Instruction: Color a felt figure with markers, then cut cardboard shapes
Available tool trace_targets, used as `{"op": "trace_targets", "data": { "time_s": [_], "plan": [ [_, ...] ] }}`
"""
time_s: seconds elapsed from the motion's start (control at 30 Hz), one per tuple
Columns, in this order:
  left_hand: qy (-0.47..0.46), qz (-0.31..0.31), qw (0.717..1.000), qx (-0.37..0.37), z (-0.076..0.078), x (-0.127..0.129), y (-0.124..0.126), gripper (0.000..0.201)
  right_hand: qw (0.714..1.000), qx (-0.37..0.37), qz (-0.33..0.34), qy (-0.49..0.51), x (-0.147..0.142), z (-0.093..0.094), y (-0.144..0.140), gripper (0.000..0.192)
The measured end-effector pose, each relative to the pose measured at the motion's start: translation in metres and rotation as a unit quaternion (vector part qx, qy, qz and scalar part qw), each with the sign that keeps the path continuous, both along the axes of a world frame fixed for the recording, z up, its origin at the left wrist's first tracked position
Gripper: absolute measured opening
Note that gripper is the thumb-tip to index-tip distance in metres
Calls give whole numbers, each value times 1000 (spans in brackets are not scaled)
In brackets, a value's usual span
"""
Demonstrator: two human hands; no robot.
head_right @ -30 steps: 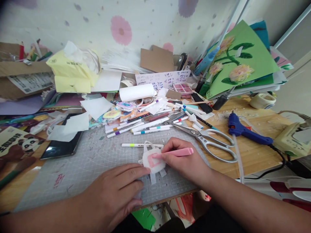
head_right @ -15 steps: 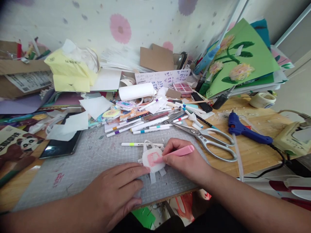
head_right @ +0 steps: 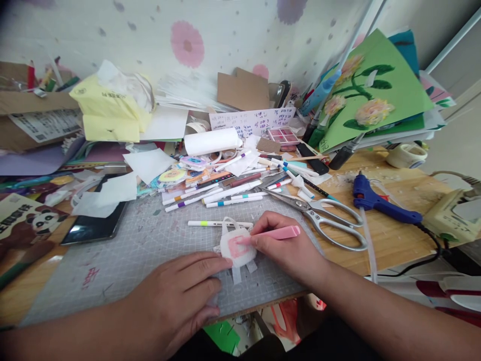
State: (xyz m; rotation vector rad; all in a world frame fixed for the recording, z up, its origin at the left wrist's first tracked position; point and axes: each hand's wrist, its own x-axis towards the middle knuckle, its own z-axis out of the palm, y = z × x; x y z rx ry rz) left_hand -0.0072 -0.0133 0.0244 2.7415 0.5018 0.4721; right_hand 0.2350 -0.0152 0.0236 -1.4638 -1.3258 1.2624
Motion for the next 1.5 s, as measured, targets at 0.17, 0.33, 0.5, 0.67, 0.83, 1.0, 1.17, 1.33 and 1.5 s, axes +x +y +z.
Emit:
{"op": "trace_targets", "data": {
  "time_s": [0.17,0.33,0.5,0.67,0.83,1.0,1.17,1.33,1.5],
  "plan": [
    [0,1,1000,-1,-1,0,0,14,1000,0,1,3,-1,2,0,13],
    [3,1,1000,-3,-1,0,0,15,1000,-1,9,-5,-2,2,1,14],
    [-1,2,1000,-4,1,1,1,15,1000,3,5,7,2,0,1,12],
    [-4,1,1000,1,0,1,2,16,1000,4,-8,7,3,-1,2,13],
    [-5,3,1000,0,-1,0,1,14,1000,-5,13,11,2,-1,1,13],
    [0,5,1000,-1,0,-1,0,14,1000,0,9,10,3,-1,0,11],
    [-3,6,1000,2,1,0,-1,14,1000,-4,5,-5,2,1,0,11],
    [1,2,1000,1,2,1,1,15,1000,-4,2,2,0,2,0,11],
    [-12,0,1000,1,0,1,1,15,1000,-1,-1,-12,0,1,0,12]
  ]
}}
